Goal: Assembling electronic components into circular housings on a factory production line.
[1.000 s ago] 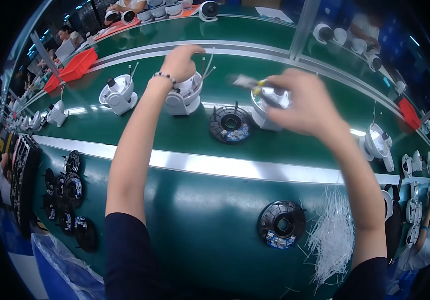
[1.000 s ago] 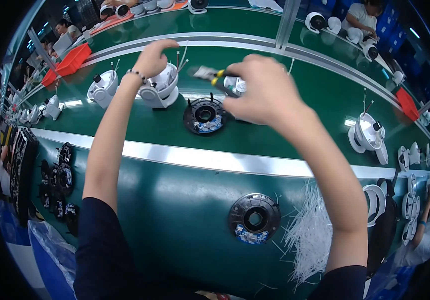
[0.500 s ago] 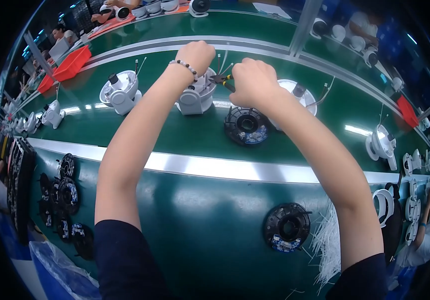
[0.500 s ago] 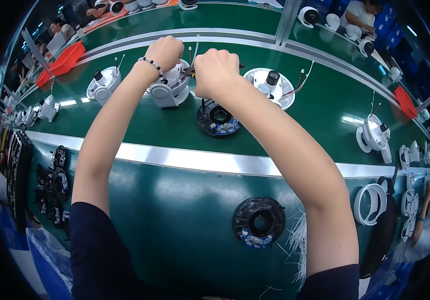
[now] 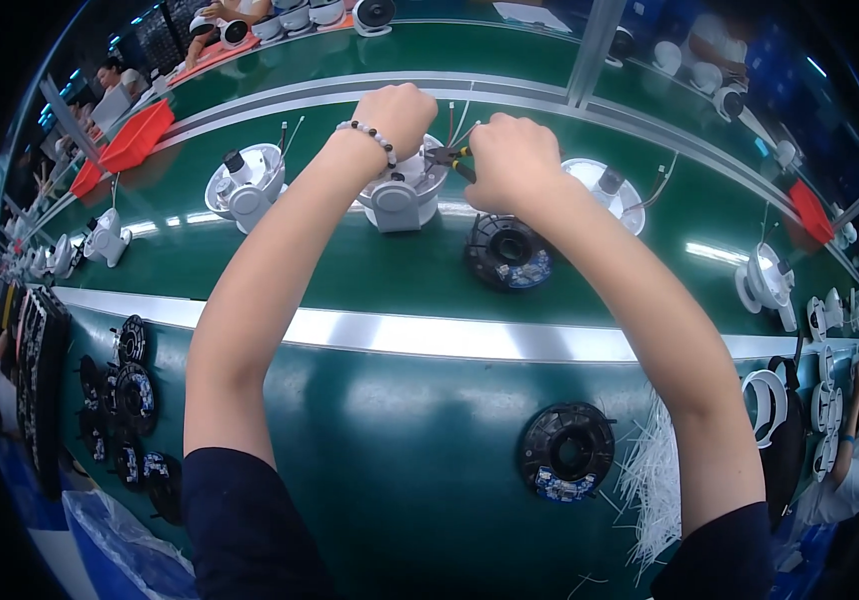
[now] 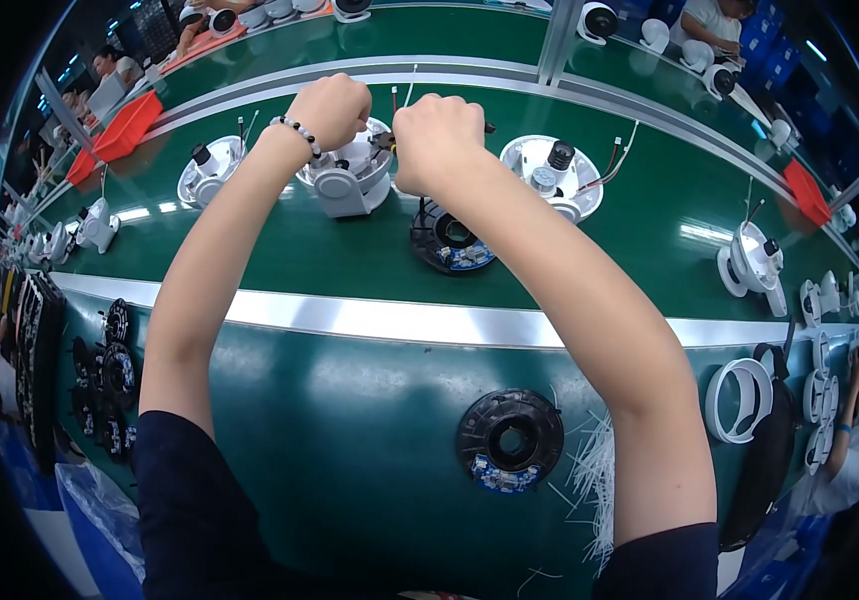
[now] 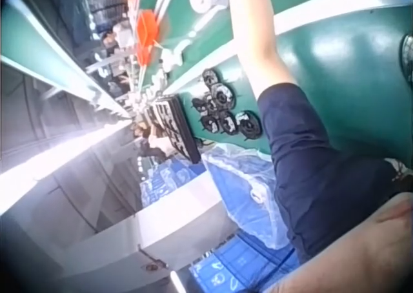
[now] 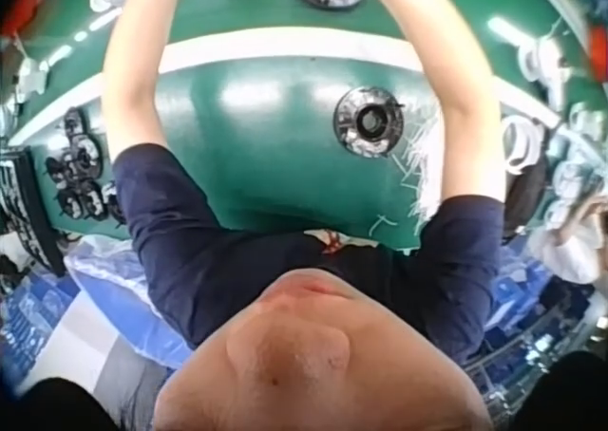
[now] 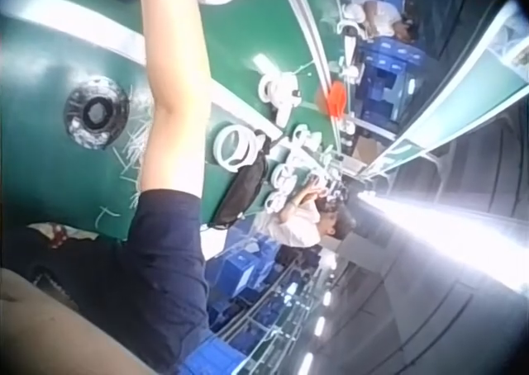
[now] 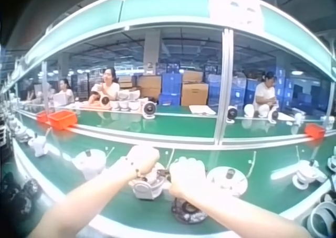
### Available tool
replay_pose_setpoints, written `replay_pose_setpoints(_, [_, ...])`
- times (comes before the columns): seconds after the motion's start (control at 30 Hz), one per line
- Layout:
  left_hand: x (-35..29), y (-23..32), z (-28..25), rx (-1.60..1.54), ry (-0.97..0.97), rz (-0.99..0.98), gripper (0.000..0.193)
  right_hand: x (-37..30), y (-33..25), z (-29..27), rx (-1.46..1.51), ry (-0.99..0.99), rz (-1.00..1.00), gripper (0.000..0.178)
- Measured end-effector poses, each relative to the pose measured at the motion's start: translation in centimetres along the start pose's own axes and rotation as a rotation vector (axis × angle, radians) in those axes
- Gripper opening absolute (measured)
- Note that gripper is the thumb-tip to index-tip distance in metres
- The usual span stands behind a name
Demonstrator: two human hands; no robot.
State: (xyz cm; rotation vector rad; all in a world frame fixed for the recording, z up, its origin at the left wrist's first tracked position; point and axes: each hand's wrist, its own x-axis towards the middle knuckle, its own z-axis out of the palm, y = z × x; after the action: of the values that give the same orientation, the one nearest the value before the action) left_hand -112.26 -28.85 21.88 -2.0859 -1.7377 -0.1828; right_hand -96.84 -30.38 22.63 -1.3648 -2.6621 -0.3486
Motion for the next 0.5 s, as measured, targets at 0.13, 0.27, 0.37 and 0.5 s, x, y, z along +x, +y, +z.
replay_pose_setpoints(0.13, [0.2, 0.3, 0.1, 0.023, 0.062, 0.020, 0.006, -0.4, 0.5, 0.0, -0.034, 0.026, 0.007, 0.027])
replay_pose_setpoints(0.27, [0.2, 0.8, -0.2, 0.020, 0.065, 0.023, 0.006, -0.7, 0.4, 0.3, -0.060, 0.053, 0.006, 0.026])
replay_pose_setpoints(0.37, [0.3, 0.9, -0.2, 0.023, 0.074, 0.064, 0.005, -0.3, 0.6, 0.4, -0.026, 0.031, 0.004, 0.026])
replay_pose_setpoints(0.5, [-0.2, 1.3, 0.1, -0.067, 0.281, 0.111, 0.009, -2.3, 1.7, -1.3, -0.045, 0.032, 0.068, 0.029])
